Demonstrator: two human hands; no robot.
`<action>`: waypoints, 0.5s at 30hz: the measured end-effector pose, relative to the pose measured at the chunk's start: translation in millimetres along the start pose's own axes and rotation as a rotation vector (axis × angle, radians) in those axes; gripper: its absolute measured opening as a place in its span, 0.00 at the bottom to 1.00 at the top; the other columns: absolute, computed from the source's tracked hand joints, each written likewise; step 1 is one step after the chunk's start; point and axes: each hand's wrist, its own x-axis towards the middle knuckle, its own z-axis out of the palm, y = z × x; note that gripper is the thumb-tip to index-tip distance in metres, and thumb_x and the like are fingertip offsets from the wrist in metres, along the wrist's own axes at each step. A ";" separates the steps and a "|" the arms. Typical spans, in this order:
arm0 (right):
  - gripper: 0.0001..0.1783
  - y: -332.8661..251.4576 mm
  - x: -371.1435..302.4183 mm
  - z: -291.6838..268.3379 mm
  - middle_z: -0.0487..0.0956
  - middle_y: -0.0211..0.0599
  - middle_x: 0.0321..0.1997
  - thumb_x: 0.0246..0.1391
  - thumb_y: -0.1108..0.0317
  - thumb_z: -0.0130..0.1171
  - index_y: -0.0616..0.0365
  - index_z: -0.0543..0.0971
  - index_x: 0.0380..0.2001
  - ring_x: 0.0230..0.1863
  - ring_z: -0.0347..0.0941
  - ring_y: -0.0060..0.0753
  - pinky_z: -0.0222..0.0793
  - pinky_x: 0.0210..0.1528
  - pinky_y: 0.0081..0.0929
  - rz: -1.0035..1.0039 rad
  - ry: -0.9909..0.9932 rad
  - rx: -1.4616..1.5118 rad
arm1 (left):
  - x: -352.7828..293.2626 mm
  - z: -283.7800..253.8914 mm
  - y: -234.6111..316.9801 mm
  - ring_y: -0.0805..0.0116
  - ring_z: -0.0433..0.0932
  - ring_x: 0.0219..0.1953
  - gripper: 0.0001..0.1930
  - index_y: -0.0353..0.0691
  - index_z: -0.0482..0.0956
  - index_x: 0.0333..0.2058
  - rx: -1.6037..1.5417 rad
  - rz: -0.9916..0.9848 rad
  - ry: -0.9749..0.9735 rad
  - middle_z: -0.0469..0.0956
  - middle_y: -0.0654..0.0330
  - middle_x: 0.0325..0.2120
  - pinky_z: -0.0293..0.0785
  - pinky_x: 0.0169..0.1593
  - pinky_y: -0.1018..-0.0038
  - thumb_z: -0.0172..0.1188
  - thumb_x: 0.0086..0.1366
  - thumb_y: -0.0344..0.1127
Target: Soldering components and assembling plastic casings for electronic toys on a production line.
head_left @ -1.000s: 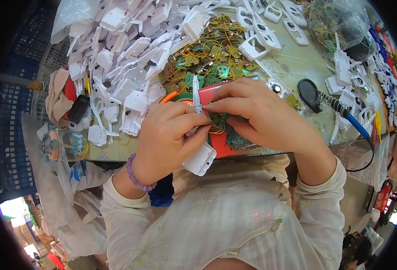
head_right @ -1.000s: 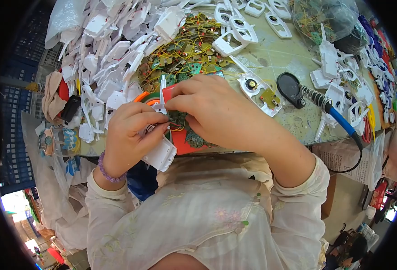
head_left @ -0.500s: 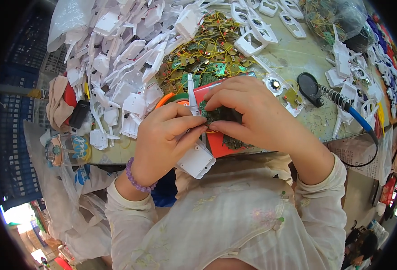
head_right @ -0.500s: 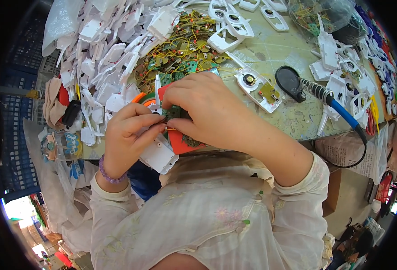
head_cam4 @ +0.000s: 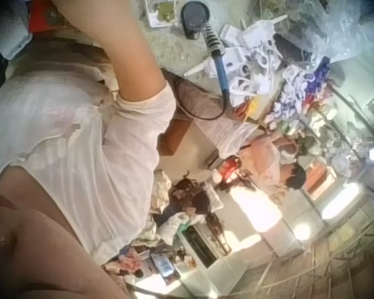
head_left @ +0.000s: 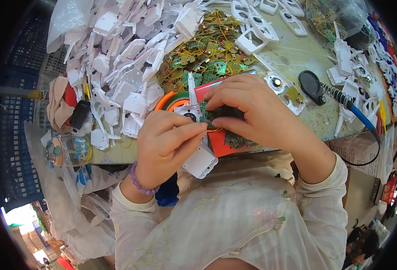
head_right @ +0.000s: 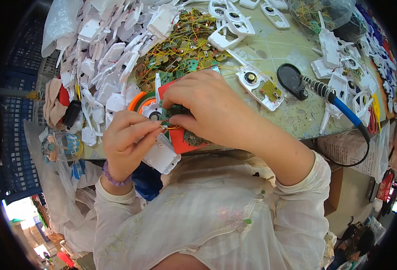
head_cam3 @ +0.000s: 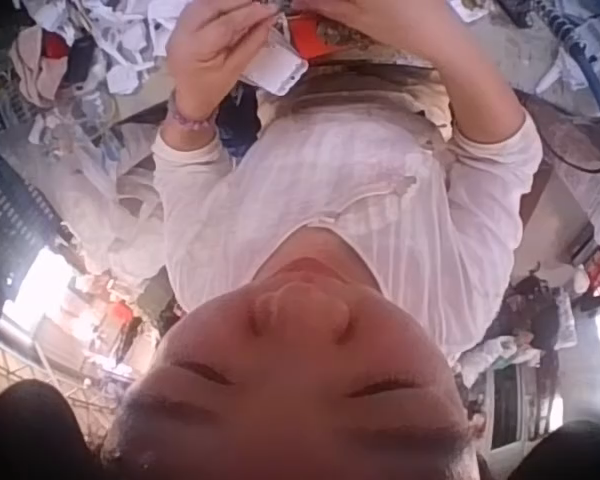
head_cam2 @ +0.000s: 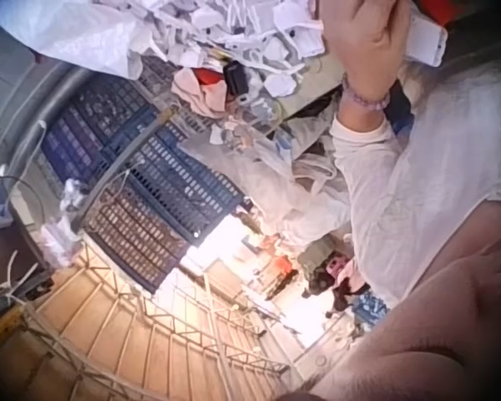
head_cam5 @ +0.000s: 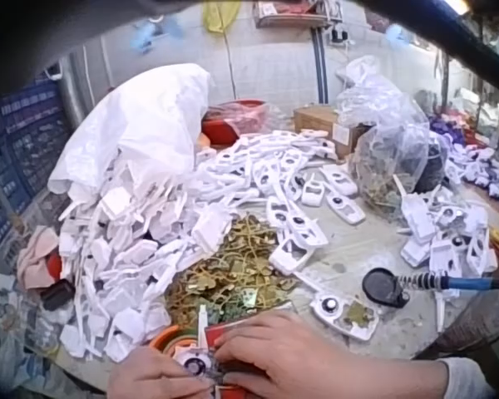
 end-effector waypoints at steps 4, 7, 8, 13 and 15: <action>0.16 -0.1 -0.4 0.5 0.77 0.36 0.40 0.41 0.70 0.64 0.55 0.76 0.37 0.47 0.70 0.43 0.62 0.51 0.37 -0.001 0.002 -0.013 | 3.6 3.9 -2.7 0.62 0.75 0.31 0.10 0.42 0.79 0.28 0.077 0.093 -0.033 0.76 0.63 0.28 0.71 0.33 0.69 0.67 0.44 0.25; 0.18 -0.9 -2.2 1.3 0.76 0.37 0.41 0.41 0.70 0.64 0.55 0.76 0.40 0.48 0.69 0.44 0.61 0.51 0.37 0.014 0.024 -0.018 | 11.4 6.8 -0.8 0.61 0.77 0.36 0.11 0.40 0.78 0.28 0.093 0.197 -0.045 0.75 0.61 0.30 0.74 0.37 0.68 0.66 0.42 0.25; 0.18 -0.9 -2.7 0.8 0.76 0.37 0.41 0.41 0.70 0.64 0.55 0.76 0.40 0.48 0.69 0.44 0.61 0.51 0.37 0.016 0.026 -0.017 | 11.3 7.7 -1.0 0.60 0.77 0.38 0.11 0.38 0.77 0.28 0.096 0.199 -0.064 0.75 0.60 0.31 0.75 0.39 0.67 0.66 0.42 0.24; 0.19 0.1 -3.0 4.2 0.77 0.37 0.38 0.38 0.72 0.64 0.56 0.75 0.38 0.45 0.70 0.43 0.62 0.48 0.38 -0.002 0.093 0.002 | 8.8 9.2 -2.6 0.59 0.78 0.41 0.11 0.36 0.76 0.28 0.096 0.190 -0.119 0.75 0.59 0.32 0.76 0.41 0.67 0.65 0.43 0.24; 0.19 0.3 -3.2 4.1 0.77 0.37 0.38 0.38 0.72 0.64 0.56 0.75 0.38 0.46 0.70 0.43 0.62 0.49 0.38 -0.007 0.098 -0.003 | 9.2 9.1 -2.2 0.59 0.78 0.41 0.10 0.36 0.77 0.28 0.093 0.180 -0.121 0.75 0.59 0.32 0.76 0.41 0.67 0.65 0.43 0.24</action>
